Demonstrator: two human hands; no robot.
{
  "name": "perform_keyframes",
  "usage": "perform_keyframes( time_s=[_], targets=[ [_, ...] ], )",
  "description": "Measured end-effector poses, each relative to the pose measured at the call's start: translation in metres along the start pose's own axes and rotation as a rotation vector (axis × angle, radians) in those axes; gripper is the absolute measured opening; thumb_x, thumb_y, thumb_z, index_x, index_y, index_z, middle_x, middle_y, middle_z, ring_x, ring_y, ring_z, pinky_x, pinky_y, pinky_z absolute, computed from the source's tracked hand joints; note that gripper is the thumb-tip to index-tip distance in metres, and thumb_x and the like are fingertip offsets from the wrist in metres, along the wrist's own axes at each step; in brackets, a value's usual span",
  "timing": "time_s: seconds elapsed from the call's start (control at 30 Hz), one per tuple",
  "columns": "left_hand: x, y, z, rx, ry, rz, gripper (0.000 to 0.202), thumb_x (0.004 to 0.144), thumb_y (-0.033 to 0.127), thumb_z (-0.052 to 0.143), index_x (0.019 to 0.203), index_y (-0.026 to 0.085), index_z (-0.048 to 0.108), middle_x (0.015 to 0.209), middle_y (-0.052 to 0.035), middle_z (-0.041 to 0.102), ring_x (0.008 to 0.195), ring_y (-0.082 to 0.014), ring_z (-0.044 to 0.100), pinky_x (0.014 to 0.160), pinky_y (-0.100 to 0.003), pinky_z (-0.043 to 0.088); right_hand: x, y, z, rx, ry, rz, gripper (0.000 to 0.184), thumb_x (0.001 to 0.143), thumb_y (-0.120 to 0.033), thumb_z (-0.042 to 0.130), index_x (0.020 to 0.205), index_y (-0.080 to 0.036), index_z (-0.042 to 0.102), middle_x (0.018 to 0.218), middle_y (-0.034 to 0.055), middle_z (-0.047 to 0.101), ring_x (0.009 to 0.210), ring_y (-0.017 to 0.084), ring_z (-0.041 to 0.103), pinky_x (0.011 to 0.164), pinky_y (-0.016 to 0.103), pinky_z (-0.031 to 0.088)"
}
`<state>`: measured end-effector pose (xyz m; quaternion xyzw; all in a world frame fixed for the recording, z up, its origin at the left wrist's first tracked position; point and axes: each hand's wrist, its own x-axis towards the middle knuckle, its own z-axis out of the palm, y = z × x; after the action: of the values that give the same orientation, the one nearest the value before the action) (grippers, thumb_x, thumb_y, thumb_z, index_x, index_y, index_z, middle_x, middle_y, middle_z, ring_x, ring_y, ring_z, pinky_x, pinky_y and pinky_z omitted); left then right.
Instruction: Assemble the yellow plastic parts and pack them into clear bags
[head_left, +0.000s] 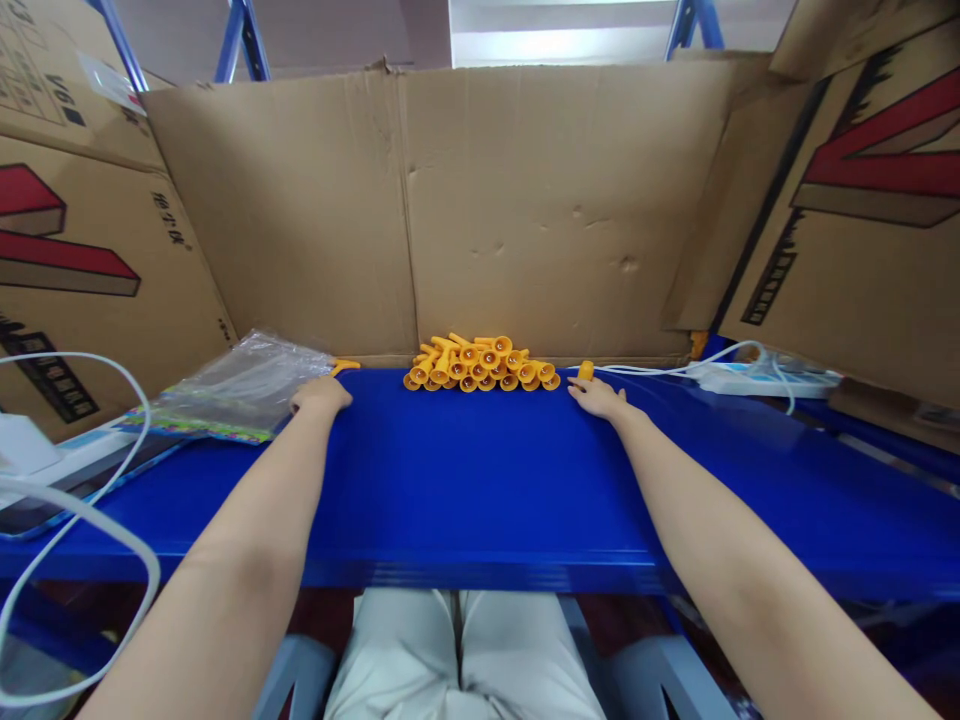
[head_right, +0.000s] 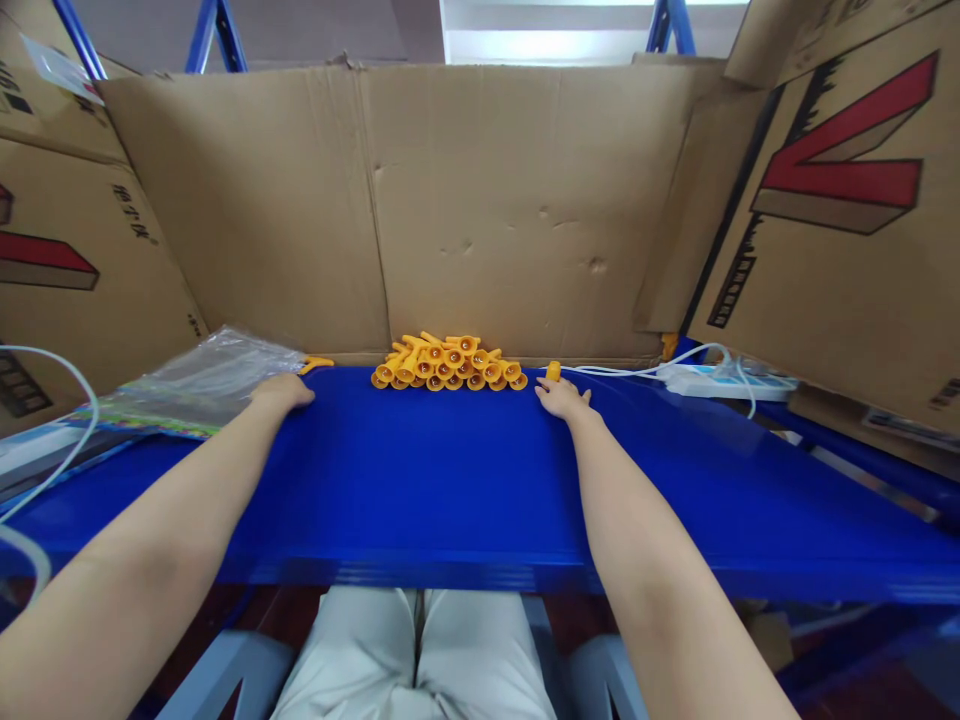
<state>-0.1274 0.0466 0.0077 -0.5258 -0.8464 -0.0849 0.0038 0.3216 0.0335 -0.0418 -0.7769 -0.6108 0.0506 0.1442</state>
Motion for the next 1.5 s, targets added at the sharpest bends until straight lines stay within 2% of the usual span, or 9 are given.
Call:
perform_keyframes(
  time_s=[0.2, 0.4, 0.5, 0.8, 1.07, 1.23, 1.3, 1.43, 1.5],
  targets=[
    [0.021, -0.02, 0.008, -0.013, 0.052, 0.015, 0.076, 0.072, 0.036, 0.059, 0.137, 0.004, 0.037, 0.136, -0.0283, 0.044, 0.123, -0.0395, 0.046, 0.092, -0.047, 0.042, -0.001, 0.0, 0.0, 0.003, -0.011, 0.008, 0.049, 0.093, -0.043, 0.031, 0.138, -0.031, 0.044, 0.147, 0.0096, 0.037, 0.135, 0.032, 0.033, 0.107, 0.063, 0.017],
    [0.042, -0.018, 0.02, 0.103, 0.024, 0.207, 0.058, 0.076, 0.03, 0.05, 0.132, 0.015, 0.048, 0.132, -0.0173, 0.053, 0.119, -0.0333, 0.052, 0.091, -0.042, 0.044, -0.002, -0.001, -0.002, -0.02, -0.02, 0.007, 0.049, 0.093, -0.044, 0.03, 0.139, -0.03, 0.044, 0.145, 0.0107, 0.039, 0.133, 0.033, 0.035, 0.106, 0.063, 0.02],
    [0.046, -0.016, 0.023, 0.151, 0.012, 0.226, 0.052, 0.075, 0.026, 0.048, 0.125, 0.014, 0.055, 0.128, -0.0166, 0.057, 0.117, -0.0326, 0.054, 0.09, -0.041, 0.045, -0.002, -0.002, -0.003, -0.025, -0.03, 0.015, 0.05, 0.093, -0.044, 0.029, 0.139, -0.031, 0.043, 0.146, 0.0097, 0.038, 0.134, 0.032, 0.035, 0.107, 0.062, 0.019],
    [0.041, -0.001, 0.019, 0.143, 0.041, 0.431, 0.04, 0.073, 0.012, 0.046, 0.107, 0.012, 0.067, 0.116, -0.0135, 0.065, 0.11, -0.0245, 0.06, 0.091, -0.027, 0.045, 0.0, 0.0, -0.002, -0.025, -0.044, 0.004, 0.05, 0.093, -0.044, 0.029, 0.14, -0.03, 0.042, 0.147, 0.0107, 0.036, 0.135, 0.033, 0.033, 0.106, 0.063, 0.018],
    [0.02, 0.032, 0.008, -0.017, 0.03, 0.563, 0.041, 0.073, 0.011, 0.047, 0.108, 0.017, 0.065, 0.11, -0.0072, 0.069, 0.106, -0.02, 0.063, 0.09, -0.024, 0.046, -0.001, 0.0, -0.002, -0.021, -0.012, -0.003, 0.048, 0.093, -0.043, 0.032, 0.138, -0.031, 0.045, 0.144, 0.0095, 0.042, 0.131, 0.033, 0.038, 0.105, 0.063, 0.021],
    [0.0, 0.051, -0.01, -0.287, -0.189, 0.422, 0.039, 0.077, 0.013, 0.047, 0.115, 0.013, 0.056, 0.093, -0.0098, 0.073, 0.076, -0.018, 0.07, 0.064, -0.024, 0.052, -0.002, -0.001, -0.003, -0.017, -0.012, -0.006, 0.048, 0.093, -0.043, 0.032, 0.138, -0.031, 0.045, 0.144, 0.0097, 0.041, 0.132, 0.032, 0.038, 0.105, 0.063, 0.022],
    [-0.005, 0.051, -0.017, -0.356, -0.26, 0.364, 0.03, 0.08, 0.017, 0.047, 0.107, 0.011, 0.059, 0.089, -0.0124, 0.072, 0.069, -0.0184, 0.069, 0.058, -0.024, 0.051, -0.003, -0.001, -0.003, -0.017, -0.014, -0.004, 0.048, 0.093, -0.043, 0.032, 0.138, -0.031, 0.045, 0.144, 0.0096, 0.041, 0.132, 0.032, 0.037, 0.105, 0.063, 0.021],
    [-0.007, 0.039, -0.022, -0.147, -0.305, 0.225, 0.018, 0.075, 0.022, 0.058, 0.086, 0.009, 0.063, 0.072, -0.0143, 0.07, 0.059, -0.0228, 0.067, 0.055, -0.03, 0.051, -0.003, -0.001, -0.004, -0.013, -0.024, -0.001, 0.049, 0.093, -0.043, 0.031, 0.138, -0.031, 0.045, 0.145, 0.01, 0.04, 0.132, 0.032, 0.037, 0.106, 0.063, 0.02],
    [-0.005, 0.032, -0.021, -0.016, -0.295, 0.243, 0.016, 0.071, 0.017, 0.059, 0.083, 0.008, 0.065, 0.07, -0.014, 0.07, 0.06, -0.0237, 0.067, 0.057, -0.031, 0.052, -0.004, -0.002, -0.004, -0.008, -0.02, -0.006, 0.048, 0.093, -0.042, 0.032, 0.138, -0.03, 0.045, 0.145, 0.0104, 0.04, 0.132, 0.033, 0.037, 0.106, 0.063, 0.02]
  ],
)
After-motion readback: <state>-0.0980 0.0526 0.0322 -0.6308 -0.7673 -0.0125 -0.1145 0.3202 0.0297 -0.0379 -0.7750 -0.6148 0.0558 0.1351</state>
